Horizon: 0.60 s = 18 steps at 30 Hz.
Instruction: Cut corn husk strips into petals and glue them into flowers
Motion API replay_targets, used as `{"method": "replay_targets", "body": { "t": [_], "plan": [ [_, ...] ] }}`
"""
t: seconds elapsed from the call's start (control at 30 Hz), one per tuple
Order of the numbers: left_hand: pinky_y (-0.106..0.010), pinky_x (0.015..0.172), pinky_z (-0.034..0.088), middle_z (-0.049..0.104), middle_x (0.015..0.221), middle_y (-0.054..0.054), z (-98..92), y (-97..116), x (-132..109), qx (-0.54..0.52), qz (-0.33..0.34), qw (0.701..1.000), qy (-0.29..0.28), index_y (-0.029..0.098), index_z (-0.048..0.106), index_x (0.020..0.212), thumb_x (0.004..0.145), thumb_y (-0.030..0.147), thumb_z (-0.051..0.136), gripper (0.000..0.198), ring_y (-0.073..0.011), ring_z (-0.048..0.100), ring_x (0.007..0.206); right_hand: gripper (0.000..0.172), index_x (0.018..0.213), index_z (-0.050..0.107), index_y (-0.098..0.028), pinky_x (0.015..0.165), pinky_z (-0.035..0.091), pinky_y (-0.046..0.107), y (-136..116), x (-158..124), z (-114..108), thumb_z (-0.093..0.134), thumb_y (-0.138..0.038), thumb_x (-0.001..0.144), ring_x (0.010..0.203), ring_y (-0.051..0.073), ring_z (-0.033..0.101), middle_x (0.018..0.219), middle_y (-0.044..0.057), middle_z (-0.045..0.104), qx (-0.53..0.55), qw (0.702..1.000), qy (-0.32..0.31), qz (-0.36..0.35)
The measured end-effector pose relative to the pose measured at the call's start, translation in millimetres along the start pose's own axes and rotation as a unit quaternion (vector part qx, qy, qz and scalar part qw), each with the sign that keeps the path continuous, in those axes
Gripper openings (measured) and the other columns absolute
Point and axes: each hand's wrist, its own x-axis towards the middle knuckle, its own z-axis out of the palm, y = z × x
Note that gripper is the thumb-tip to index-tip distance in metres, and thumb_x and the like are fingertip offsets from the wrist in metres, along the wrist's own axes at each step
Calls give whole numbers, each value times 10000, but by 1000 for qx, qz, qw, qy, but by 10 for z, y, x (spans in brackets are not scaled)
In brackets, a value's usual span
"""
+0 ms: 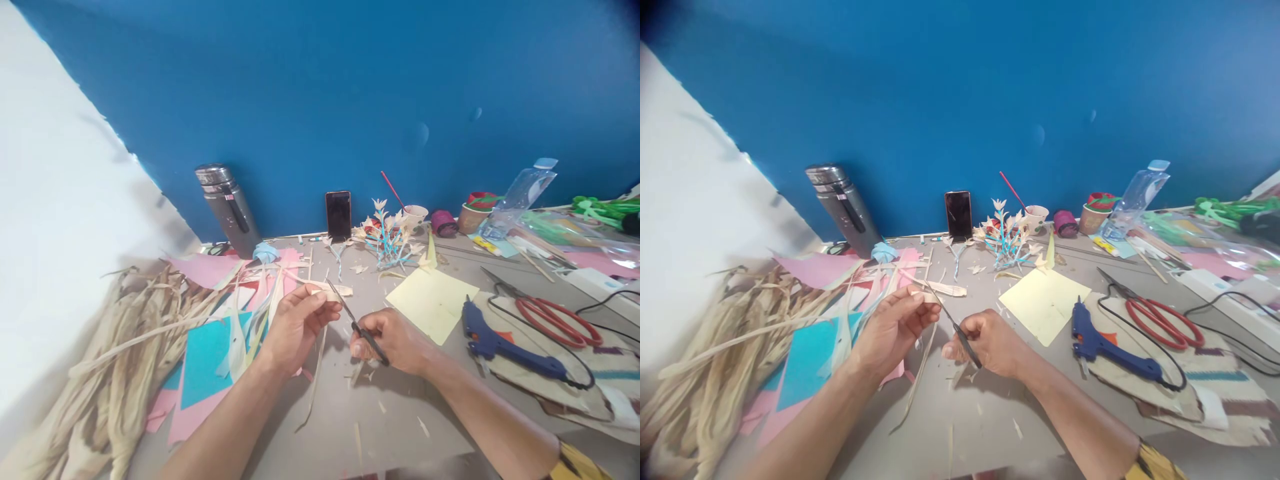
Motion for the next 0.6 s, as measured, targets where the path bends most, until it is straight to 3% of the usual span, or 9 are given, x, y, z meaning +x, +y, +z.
{"method": "replay_targets", "body": {
  "t": [0.2, 0.43, 0.6],
  "plan": [
    [-262, 692, 539, 672, 689, -19, 44, 5, -24, 4, -4, 1000, 21, 156, 599, 709, 685, 266, 834, 261, -148, 662, 710, 546, 661, 655, -135, 495, 353, 219, -43, -15, 9, 764, -670, 631, 561, 115, 447, 602, 11, 556, -1, 1000, -3, -17],
    [-264, 683, 545, 678, 711, -31, 36, 9, -21, 6, -9, 1000, 14, 148, 621, 700, 676, 277, 843, 258, -152, 662, 710, 577, 510, 536, -162, 448, 308, 221, 12, -12, 0, 747, -681, 650, 465, 93, 394, 477, -6, 529, 3, 1000, 3, -2],
    [-255, 655, 539, 673, 694, -34, 4, 45, -20, 17, -19, 999, 20, 140, 646, 686, 689, 267, 832, 225, -149, 654, 693, 598, 592, 559, -163, 498, 346, 224, -4, -31, -17, 703, -740, 659, 521, 115, 473, 562, 10, 569, 21, 999, -42, -22]
  ]
}}
